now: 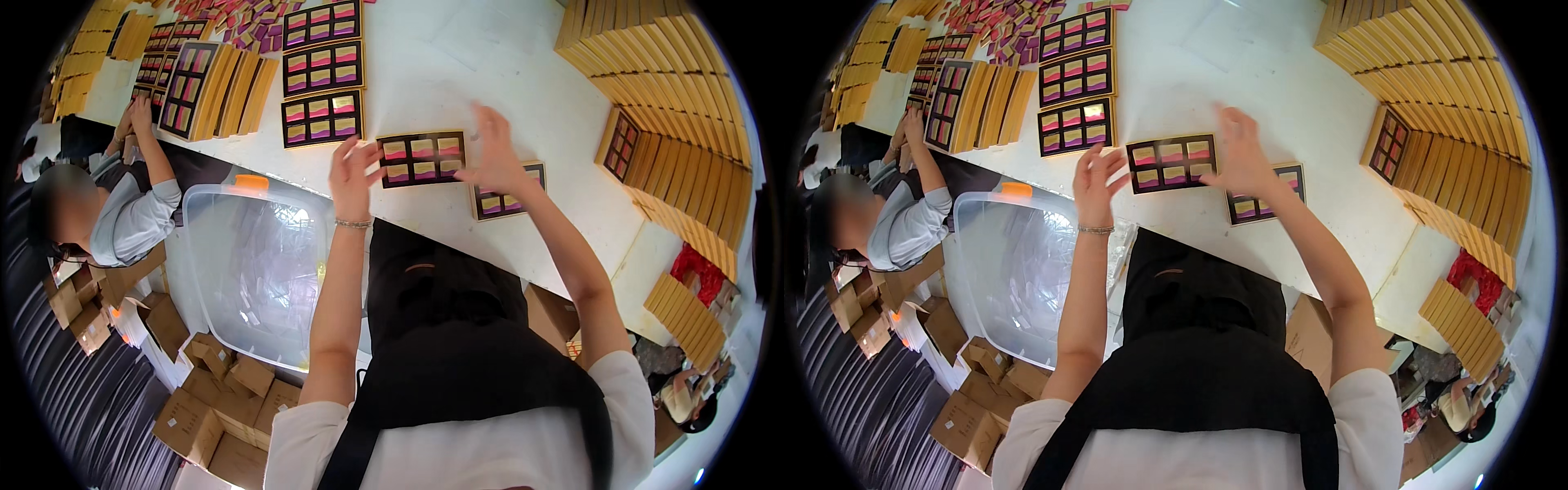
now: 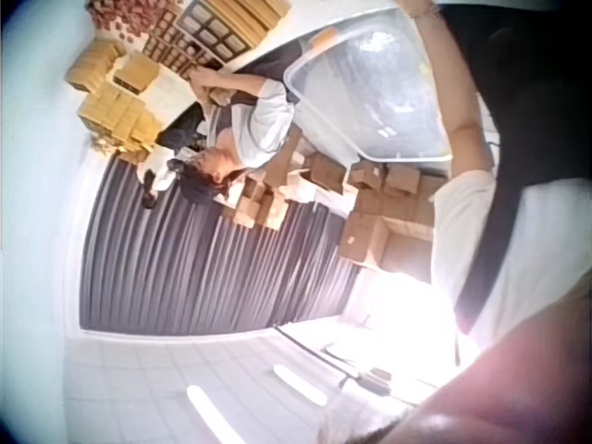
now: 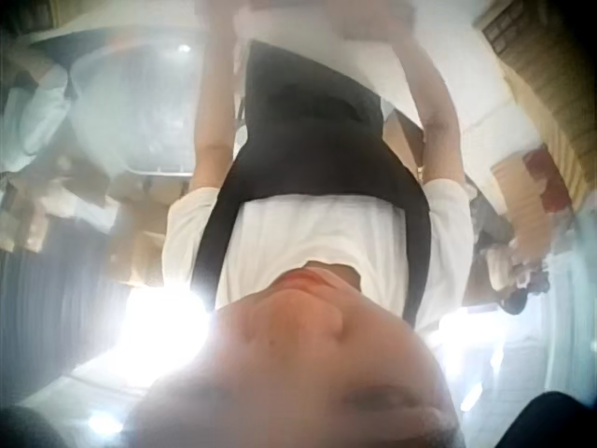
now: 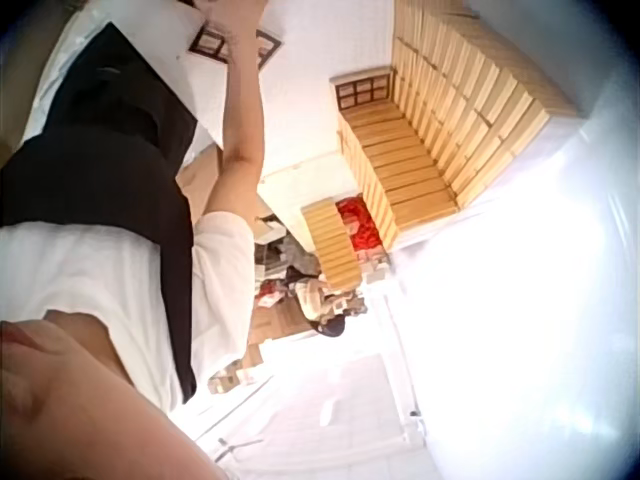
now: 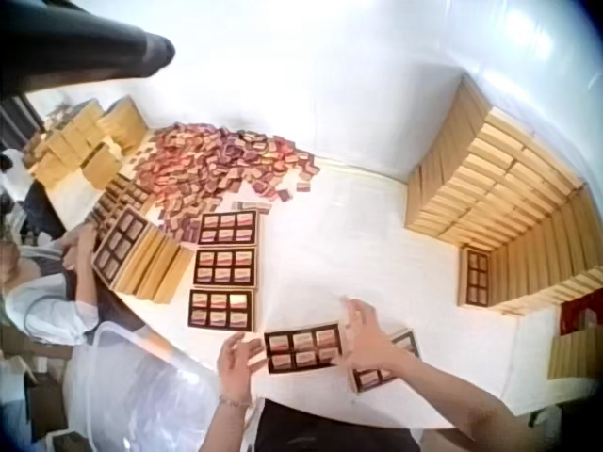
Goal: The person places small, colorful rectangular items into the compartments of black trays on a table. They arrange the items by hand, filling the slots in the trays and stacking the completed units. The person also handles a clear plastic bag and uses scissors to cut a small piece of material.
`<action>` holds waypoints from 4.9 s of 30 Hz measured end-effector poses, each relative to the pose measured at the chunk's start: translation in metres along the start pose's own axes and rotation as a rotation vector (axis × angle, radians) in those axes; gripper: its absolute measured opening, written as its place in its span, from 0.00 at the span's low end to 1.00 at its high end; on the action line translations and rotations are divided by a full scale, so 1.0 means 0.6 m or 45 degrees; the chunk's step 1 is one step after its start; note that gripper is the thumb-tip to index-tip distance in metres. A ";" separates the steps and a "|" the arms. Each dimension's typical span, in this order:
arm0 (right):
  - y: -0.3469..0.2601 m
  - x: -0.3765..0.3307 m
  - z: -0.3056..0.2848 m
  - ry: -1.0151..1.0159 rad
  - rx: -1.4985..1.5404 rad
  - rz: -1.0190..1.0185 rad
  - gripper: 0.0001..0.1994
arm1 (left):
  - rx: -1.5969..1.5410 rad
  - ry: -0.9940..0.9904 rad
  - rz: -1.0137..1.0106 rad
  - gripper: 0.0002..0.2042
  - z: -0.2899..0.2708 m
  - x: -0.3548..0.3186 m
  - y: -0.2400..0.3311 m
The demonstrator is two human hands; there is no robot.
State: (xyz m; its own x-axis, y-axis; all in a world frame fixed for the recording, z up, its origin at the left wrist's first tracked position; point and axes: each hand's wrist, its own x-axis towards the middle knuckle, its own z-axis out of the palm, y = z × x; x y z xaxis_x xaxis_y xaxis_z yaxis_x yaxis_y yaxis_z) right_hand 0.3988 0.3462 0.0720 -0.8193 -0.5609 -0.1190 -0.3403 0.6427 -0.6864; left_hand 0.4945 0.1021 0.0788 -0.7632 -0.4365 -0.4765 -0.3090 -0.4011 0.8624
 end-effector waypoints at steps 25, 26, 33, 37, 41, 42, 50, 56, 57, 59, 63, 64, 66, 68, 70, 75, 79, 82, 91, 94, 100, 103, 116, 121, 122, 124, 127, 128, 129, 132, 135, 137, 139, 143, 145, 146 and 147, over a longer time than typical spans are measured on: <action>0.028 0.036 0.063 -0.252 -0.750 -0.168 0.60 | 1.114 0.112 0.224 0.16 0.040 0.067 -0.158; 0.028 0.034 0.066 -0.259 -0.766 -0.163 0.60 | 1.147 0.140 0.281 0.16 0.041 0.064 -0.159; 0.029 0.029 0.088 -0.166 -0.820 -0.236 0.56 | 1.166 0.279 0.296 0.13 0.041 0.062 -0.160; 0.049 0.011 0.054 -0.127 -0.785 -0.164 0.46 | 1.040 0.094 0.233 0.12 0.063 0.055 -0.163; 0.111 -0.021 0.023 0.167 -0.715 0.127 0.32 | 0.733 -0.301 0.005 0.15 0.136 0.026 -0.213; 0.086 0.000 0.000 0.133 -0.694 0.302 0.26 | 0.728 -0.364 0.018 0.16 0.140 0.027 -0.237; 0.029 -0.049 0.010 0.406 -0.468 0.296 0.20 | 1.080 -0.579 0.637 0.13 0.079 0.046 -0.177; -0.012 -0.220 0.011 0.424 -0.340 0.531 0.18 | 1.722 -0.680 1.406 0.24 0.246 0.259 -0.078; -0.012 -0.248 0.011 0.452 -0.334 0.561 0.18 | 1.910 -0.682 1.344 0.26 0.273 0.272 -0.072; -0.010 -0.301 0.003 0.515 -0.322 0.604 0.18 | 2.289 -0.653 1.215 0.29 0.328 0.286 -0.055; -0.006 -0.415 -0.018 0.713 -0.373 0.825 0.17 | 2.530 -0.640 1.069 0.32 0.338 0.310 -0.083; -0.008 -0.443 -0.021 0.752 -0.374 0.890 0.18 | 2.516 -0.632 1.108 0.32 0.332 0.316 -0.085; -0.016 -0.500 -0.021 0.790 -0.351 1.032 0.17 | 2.550 -0.691 1.077 0.32 0.324 0.316 -0.079; -0.032 -0.558 -0.015 0.821 -0.303 1.045 0.17 | 2.549 -0.712 1.073 0.32 0.330 0.308 -0.067; -0.053 -0.611 -0.001 0.816 -0.182 1.214 0.17 | 2.537 -0.749 1.077 0.32 0.330 0.294 -0.068; -0.110 -0.711 -0.005 0.923 -0.036 1.604 0.15 | 1.789 -0.572 1.404 0.25 0.324 0.235 -0.056; -0.062 -0.840 -0.024 1.497 -0.526 1.375 0.09 | 1.072 -0.844 1.228 0.16 0.348 -0.002 -0.081; -0.093 -0.901 -0.183 1.917 -0.733 1.196 0.08 | 0.750 -1.221 0.975 0.13 0.412 -0.206 -0.173; 0.007 -1.136 -0.341 2.122 -0.861 0.768 0.10 | 0.110 -2.282 -0.556 0.27 0.789 -0.932 -0.393; 0.012 -1.174 -0.362 2.022 -0.782 0.726 0.11 | -0.066 -2.240 -0.499 0.20 0.854 -1.015 -0.408; 0.024 -1.228 -0.387 1.872 -0.850 0.626 0.19 | 0.019 -2.164 0.433 0.12 0.837 -1.054 -0.317; 0.003 -1.221 -0.414 1.880 -0.716 0.622 0.23 | -0.272 -2.301 0.592 0.13 0.849 -1.045 -0.259; 0.061 -1.268 -0.464 1.968 -0.289 0.570 0.37 | 0.145 -2.766 0.040 0.11 0.942 -1.116 -0.223; 0.076 -1.357 -0.482 2.013 -0.101 0.664 0.24 | 0.124 -2.395 0.358 0.21 1.065 -1.141 -0.247; 0.081 -1.373 -0.486 2.034 -0.109 0.628 0.23 | 0.139 -2.340 0.301 0.23 1.081 -1.149 -0.253; 0.089 -1.396 -0.491 2.049 -0.151 0.615 0.23 | 0.188 -2.299 0.524 0.22 1.102 -1.165 -0.271; 0.095 -1.425 -0.499 2.075 -0.089 0.530 0.22 | 0.191 -2.372 0.609 0.24 1.120 -1.193 -0.293; 0.093 -1.432 -0.505 2.072 -0.048 0.481 0.22 | 0.181 -2.420 0.594 0.25 1.124 -1.202 -0.300; 0.091 -1.438 -0.510 2.063 -0.002 0.428 0.22 | 0.159 -2.496 0.474 0.27 1.128 -1.212 -0.303; 0.080 -1.434 -0.518 1.907 0.824 0.134 0.22 | 0.075 -2.717 0.121 0.31 1.142 -1.235 -0.317; 0.058 -1.434 -0.550 1.471 1.587 -0.054 0.24 | -0.044 -2.883 -0.176 0.32 1.151 -1.241 -0.336; 0.046 -1.429 -0.561 1.333 1.630 -0.066 0.25 | -0.035 -2.877 -0.317 0.32 1.154 -1.232 -0.349; 0.028 -1.431 -0.567 1.269 1.827 -0.120 0.28 | 0.024 -2.829 -0.292 0.32 1.161 -1.213 -0.365; 0.019 -1.428 -0.564 1.278 2.057 -0.135 0.30 | -0.117 -2.806 -0.513 0.30 1.147 -1.239 -0.365; 0.019 -1.427 -0.569 1.297 2.056 -0.089 0.30 | -0.125 -2.848 -0.617 0.28 1.148 -1.234 -0.372; 0.008 -1.426 -0.579 1.321 2.008 -0.004 0.25 | -0.129 -2.869 -0.669 0.27 1.147 -1.232 -0.374; 0.004 -1.422 -0.586 1.352 2.092 -0.004 0.23 | -0.133 -2.845 -0.669 0.26 1.144 -1.234 -0.373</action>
State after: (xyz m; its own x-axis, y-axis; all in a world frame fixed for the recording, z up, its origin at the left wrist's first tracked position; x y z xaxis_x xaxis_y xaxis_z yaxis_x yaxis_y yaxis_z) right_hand 0.9348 1.0099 0.4241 -0.9330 0.3323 -0.1382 -0.1666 -0.7392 -0.6526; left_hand 0.7393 1.0680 0.3560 0.1125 0.9268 0.3582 -0.6583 -0.2005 0.7255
